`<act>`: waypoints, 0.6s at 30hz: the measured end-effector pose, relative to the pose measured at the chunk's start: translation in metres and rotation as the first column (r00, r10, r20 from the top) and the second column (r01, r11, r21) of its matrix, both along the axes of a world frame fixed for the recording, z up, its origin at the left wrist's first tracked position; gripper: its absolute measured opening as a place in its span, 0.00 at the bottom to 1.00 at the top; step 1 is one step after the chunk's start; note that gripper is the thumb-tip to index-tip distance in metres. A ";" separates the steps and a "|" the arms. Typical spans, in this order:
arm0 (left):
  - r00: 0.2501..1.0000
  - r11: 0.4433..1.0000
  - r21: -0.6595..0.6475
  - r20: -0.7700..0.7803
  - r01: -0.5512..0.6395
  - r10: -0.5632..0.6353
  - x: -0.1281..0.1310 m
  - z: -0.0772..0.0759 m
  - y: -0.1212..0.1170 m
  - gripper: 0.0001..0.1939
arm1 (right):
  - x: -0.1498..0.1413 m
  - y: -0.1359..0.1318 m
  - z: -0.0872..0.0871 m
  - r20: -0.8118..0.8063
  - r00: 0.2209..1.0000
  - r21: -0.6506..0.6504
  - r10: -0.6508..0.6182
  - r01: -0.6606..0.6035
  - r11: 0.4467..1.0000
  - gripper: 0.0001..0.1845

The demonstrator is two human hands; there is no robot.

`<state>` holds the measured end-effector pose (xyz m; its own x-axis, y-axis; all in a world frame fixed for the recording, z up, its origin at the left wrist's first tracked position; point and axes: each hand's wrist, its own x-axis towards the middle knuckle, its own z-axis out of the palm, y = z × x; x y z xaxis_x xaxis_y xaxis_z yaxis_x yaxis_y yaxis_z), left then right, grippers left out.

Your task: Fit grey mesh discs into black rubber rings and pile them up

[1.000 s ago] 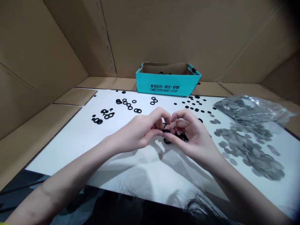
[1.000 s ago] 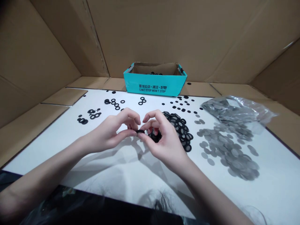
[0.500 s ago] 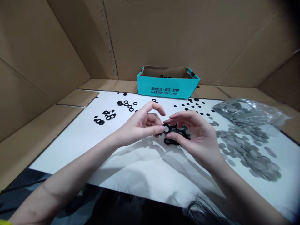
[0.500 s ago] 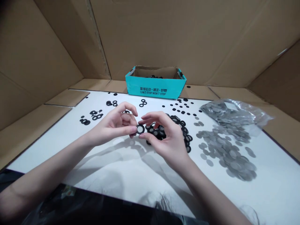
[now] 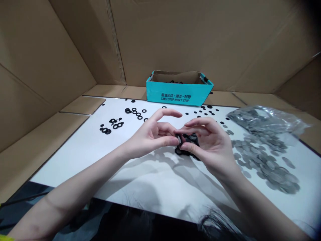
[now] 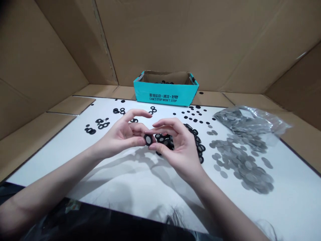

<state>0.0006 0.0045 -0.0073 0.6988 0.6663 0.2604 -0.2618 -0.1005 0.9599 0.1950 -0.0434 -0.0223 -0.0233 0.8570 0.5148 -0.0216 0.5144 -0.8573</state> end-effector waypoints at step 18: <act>0.993 0.993 0.016 -0.020 -0.114 0.115 0.002 0.004 -0.005 0.31 | -0.001 -0.002 0.004 0.112 0.993 -0.009 -0.036 0.037 0.999 0.20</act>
<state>0.0024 -0.0002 -0.0028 0.6235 0.7384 0.2570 -0.2279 -0.1428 0.9632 0.1941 -0.0450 -0.0182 -0.0488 0.8641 0.5009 0.0935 0.5032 -0.8591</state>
